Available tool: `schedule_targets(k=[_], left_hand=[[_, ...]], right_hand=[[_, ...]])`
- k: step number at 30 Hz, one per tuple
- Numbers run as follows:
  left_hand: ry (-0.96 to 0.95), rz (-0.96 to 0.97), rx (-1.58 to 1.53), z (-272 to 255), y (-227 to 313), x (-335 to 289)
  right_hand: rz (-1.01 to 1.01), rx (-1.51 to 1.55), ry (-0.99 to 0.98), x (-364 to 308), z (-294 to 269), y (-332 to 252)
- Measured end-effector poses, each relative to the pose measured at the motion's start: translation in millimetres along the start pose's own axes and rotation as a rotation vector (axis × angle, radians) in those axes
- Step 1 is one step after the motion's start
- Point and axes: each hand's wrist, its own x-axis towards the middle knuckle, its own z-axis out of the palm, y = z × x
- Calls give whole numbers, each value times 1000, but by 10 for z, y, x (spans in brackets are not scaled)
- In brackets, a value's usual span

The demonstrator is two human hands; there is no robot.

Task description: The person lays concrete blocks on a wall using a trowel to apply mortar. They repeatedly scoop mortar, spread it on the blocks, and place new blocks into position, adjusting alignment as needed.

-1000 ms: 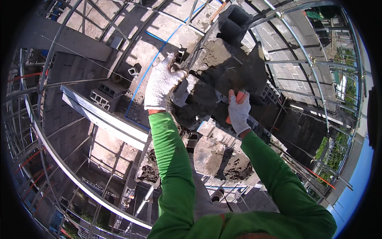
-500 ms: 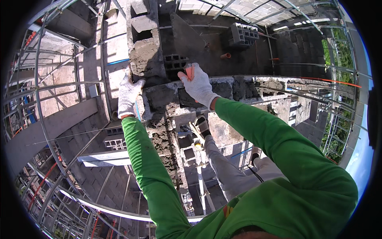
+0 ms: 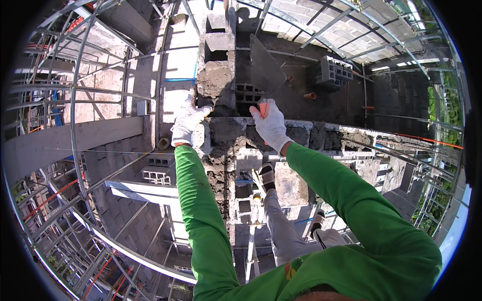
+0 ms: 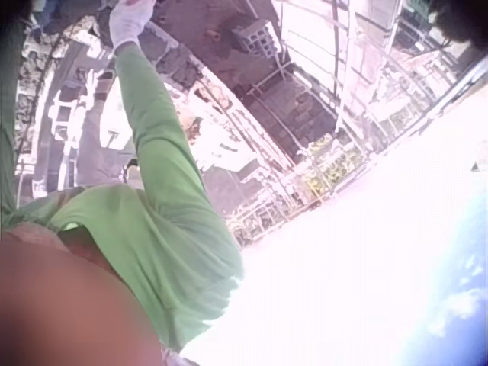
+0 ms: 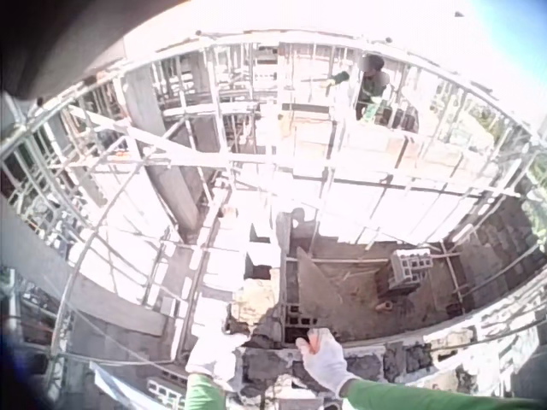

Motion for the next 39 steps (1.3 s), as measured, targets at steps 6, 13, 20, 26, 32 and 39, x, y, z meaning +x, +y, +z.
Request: schedule_targets(k=[6,13,20,26,32,39], left_hand=[[456,60,-208,207,312,-452],[969,-124,-211,1185,865,-1788],[425,8,-227,2158,1309,-2669],[-302,178,-121,2560,1539,-3015],[-790,178,195,2972,1499,-2908],[-1176,25,502,3997,1323,-2669]], right_hand=[[120,52,-48,81,-57,-67],[22,356,-168,-497,-948,-166],[26,-12,-484,-1842,-2356,463],[387,-140,-306,-3263,-3450,1499],[921,202,238,-4301,-3686,2702],[1221,371,564,-4895,-2684,4000]])
